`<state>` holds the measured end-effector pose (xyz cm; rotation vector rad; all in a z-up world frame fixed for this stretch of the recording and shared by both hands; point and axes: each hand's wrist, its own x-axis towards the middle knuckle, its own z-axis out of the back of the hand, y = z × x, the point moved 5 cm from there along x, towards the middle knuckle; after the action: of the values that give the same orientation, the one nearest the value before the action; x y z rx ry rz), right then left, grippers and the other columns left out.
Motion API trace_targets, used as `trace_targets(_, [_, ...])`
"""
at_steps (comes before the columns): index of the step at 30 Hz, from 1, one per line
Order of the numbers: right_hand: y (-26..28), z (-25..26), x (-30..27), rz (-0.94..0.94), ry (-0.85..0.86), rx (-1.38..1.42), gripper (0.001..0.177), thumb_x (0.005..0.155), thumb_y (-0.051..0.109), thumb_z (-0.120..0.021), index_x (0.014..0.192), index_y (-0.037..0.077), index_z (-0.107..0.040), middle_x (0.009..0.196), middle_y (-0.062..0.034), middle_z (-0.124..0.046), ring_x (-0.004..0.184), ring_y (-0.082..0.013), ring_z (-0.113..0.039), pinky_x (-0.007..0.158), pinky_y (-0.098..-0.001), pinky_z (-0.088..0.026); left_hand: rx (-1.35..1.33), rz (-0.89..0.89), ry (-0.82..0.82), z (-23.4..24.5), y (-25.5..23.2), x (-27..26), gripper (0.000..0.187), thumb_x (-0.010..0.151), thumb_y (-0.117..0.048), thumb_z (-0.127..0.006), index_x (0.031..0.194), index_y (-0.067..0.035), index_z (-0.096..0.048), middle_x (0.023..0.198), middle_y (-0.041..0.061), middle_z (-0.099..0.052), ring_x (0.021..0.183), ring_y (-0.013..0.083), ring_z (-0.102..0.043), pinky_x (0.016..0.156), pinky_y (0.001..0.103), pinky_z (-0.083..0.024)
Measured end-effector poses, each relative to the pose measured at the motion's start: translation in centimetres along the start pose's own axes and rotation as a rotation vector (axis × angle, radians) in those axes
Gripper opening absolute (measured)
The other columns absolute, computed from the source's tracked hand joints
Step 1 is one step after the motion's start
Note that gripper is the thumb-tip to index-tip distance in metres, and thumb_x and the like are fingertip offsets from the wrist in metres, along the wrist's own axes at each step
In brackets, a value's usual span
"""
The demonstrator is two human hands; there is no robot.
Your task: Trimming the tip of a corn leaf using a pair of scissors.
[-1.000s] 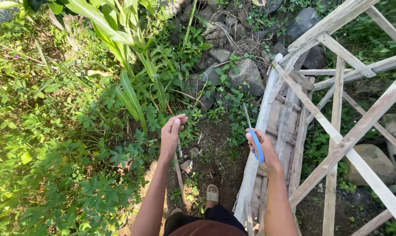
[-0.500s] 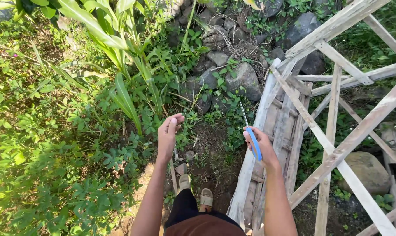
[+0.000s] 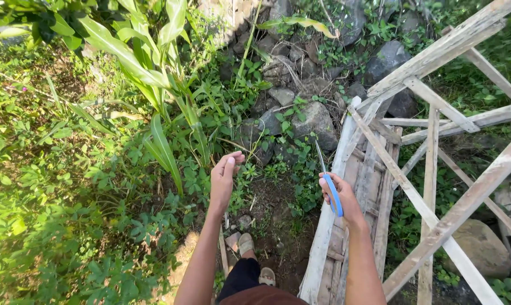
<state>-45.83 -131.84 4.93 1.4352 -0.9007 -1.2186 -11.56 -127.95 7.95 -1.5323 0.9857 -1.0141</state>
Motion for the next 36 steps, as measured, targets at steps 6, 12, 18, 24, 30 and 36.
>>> trace_targets(6, [0.3,-0.9,4.1,0.008,0.007,-0.002,0.046,0.093,0.035,-0.069,0.127,0.004,-0.065,0.075,0.0024,-0.053,0.061,-0.0054,-0.050,0.053,-0.0236,-0.040,-0.046,0.003,-0.023,1.4,1.9,3.6,0.037,0.107,-0.026,-0.048,0.127,-0.002,-0.069,0.117,0.007,-0.074,0.109,0.0141,-0.067,0.095,0.030,-0.052])
trace_targets(12, [3.0,-3.4,7.1,-0.002,0.000,-0.007,0.046,0.092,0.037,-0.071,0.125,0.005,-0.065,0.076,0.0039,-0.054,0.061,-0.0052,-0.050,0.054,-0.0222,-0.040,0.000,-0.032,-0.036,3.0,0.8,7.4,0.038,0.108,-0.026,-0.047,0.127,-0.002,-0.069,0.117,0.009,-0.075,0.109,0.0145,-0.068,0.094,0.030,-0.052])
trace_targets(18, [4.9,-6.1,9.9,-0.029,-0.009,-0.049,0.046,0.090,0.037,-0.071,0.124,0.006,-0.066,0.074,0.0029,-0.053,0.060,-0.0057,-0.049,0.052,-0.0234,-0.038,-0.010,-0.023,-0.054,5.7,1.2,10.6,0.039,0.107,-0.027,-0.046,0.128,-0.002,-0.068,0.120,0.008,-0.074,0.111,0.0152,-0.068,0.097,0.031,-0.053])
trace_targets(24, [5.0,-7.7,11.7,-0.015,0.014,-0.048,0.046,0.092,0.035,-0.071,0.126,0.005,-0.066,0.074,0.0031,-0.052,0.061,-0.0053,-0.050,0.054,-0.0230,-0.039,-0.006,-0.002,-0.051,7.0,1.3,12.2,0.041,0.108,-0.030,-0.047,0.130,-0.003,-0.067,0.121,0.008,-0.074,0.113,0.0157,-0.067,0.099,0.032,-0.052])
trace_targets(30, [5.1,-9.7,13.6,-0.014,0.061,-0.060,0.044,0.092,0.032,-0.070,0.126,0.005,-0.065,0.074,0.0032,-0.053,0.060,-0.0060,-0.049,0.053,-0.0233,-0.038,0.012,0.006,-0.083,8.6,0.7,12.8,0.041,0.108,-0.031,-0.046,0.131,-0.004,-0.067,0.122,0.007,-0.073,0.114,0.0159,-0.067,0.100,0.032,-0.052])
trace_targets(36, [5.7,-12.0,15.9,-0.020,0.143,-0.022,0.042,0.091,0.030,-0.071,0.124,0.005,-0.065,0.075,0.0043,-0.052,0.060,-0.0054,-0.049,0.052,-0.0228,-0.038,0.033,-0.022,-0.156,11.0,0.9,13.7,0.040,0.107,-0.029,-0.047,0.131,-0.004,-0.067,0.122,0.007,-0.074,0.114,0.0152,-0.066,0.097,0.031,-0.051])
